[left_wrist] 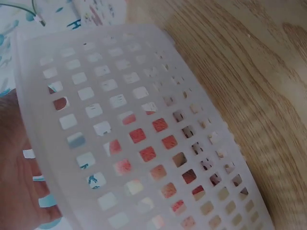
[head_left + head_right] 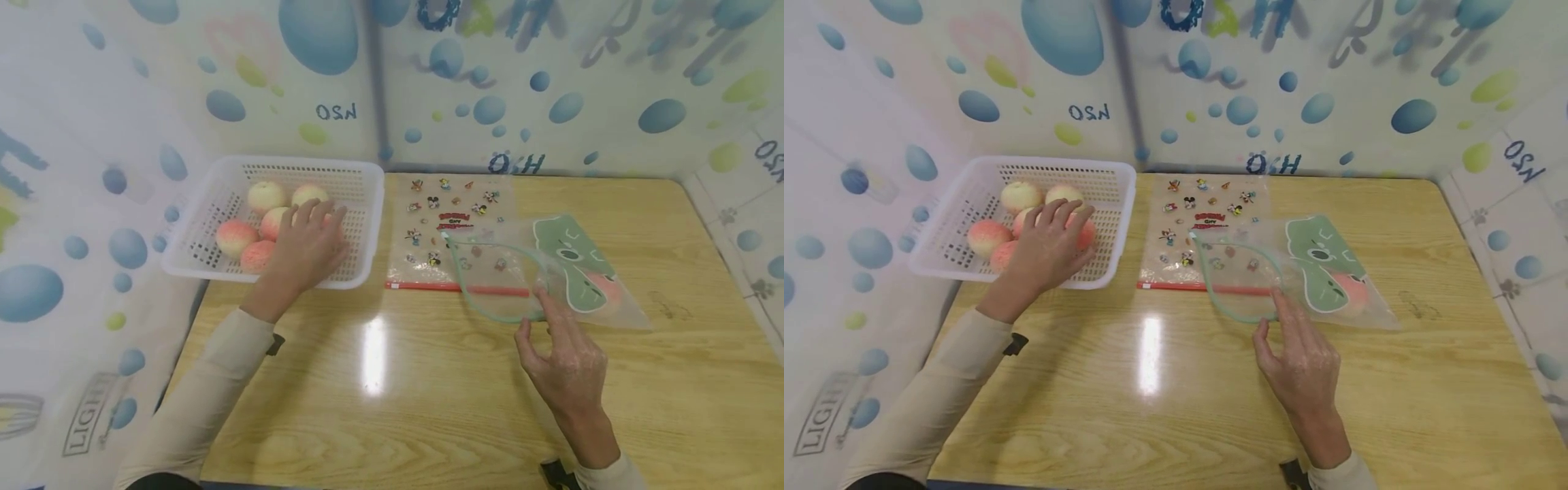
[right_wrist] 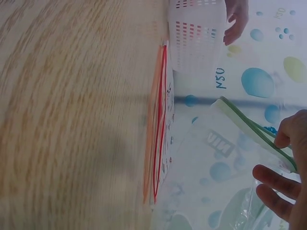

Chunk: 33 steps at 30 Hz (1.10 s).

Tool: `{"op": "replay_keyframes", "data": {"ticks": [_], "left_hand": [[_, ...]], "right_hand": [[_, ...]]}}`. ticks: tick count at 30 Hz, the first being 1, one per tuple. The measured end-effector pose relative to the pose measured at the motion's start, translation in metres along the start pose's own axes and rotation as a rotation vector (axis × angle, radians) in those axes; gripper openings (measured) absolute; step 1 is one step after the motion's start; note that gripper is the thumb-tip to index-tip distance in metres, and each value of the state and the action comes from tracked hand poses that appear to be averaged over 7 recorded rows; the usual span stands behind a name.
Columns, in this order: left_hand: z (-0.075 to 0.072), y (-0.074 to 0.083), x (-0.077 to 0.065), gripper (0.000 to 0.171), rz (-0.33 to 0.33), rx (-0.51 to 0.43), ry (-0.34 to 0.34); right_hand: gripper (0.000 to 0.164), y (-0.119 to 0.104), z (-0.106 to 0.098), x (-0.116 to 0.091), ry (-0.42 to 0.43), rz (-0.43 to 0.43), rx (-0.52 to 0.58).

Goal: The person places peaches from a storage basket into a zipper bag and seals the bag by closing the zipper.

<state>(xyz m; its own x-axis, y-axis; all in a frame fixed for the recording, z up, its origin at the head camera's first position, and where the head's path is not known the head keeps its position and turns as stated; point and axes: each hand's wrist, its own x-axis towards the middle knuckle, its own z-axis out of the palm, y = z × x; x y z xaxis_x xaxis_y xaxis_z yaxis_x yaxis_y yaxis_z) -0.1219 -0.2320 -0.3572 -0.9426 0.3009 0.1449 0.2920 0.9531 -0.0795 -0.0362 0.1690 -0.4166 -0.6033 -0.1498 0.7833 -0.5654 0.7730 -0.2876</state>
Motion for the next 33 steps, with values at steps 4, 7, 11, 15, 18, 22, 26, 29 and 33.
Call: {"op": "replay_keyframes", "data": {"ticks": [4,7,11,15,18,22,26,29,33], "left_hand": [[0.004,-0.005,0.003,0.059,-0.016,0.012,-0.007],[0.006,-0.008,0.005,0.057,-0.007,0.021,-0.010],[0.007,-0.011,0.008,0.057,-0.015,0.012,-0.034],[0.011,-0.015,0.010,0.059,-0.031,0.005,-0.061],[0.014,-0.017,0.012,0.058,-0.031,-0.004,-0.064],[0.018,-0.018,0.015,0.053,-0.036,-0.023,-0.081],[0.021,-0.019,0.020,0.047,-0.037,-0.031,-0.107],[0.025,-0.021,0.022,0.044,-0.034,-0.030,-0.117],[0.031,-0.022,0.020,0.046,-0.014,-0.023,-0.101]], "right_hand": [[0.048,0.000,0.001,0.000,0.008,-0.001,-0.003],[0.048,-0.001,0.001,-0.001,0.006,0.002,-0.010],[0.047,0.000,0.000,0.000,0.019,-0.006,-0.006],[0.046,0.000,0.000,0.000,0.026,-0.011,-0.004],[0.046,0.000,0.000,0.000,0.023,-0.007,-0.004],[0.045,0.001,0.000,0.000,0.020,-0.005,-0.002],[0.045,0.002,0.001,-0.001,0.016,-0.005,0.001],[0.045,0.002,0.001,-0.002,0.011,-0.003,0.001],[0.045,0.003,0.000,-0.002,0.011,-0.004,-0.001]]}}
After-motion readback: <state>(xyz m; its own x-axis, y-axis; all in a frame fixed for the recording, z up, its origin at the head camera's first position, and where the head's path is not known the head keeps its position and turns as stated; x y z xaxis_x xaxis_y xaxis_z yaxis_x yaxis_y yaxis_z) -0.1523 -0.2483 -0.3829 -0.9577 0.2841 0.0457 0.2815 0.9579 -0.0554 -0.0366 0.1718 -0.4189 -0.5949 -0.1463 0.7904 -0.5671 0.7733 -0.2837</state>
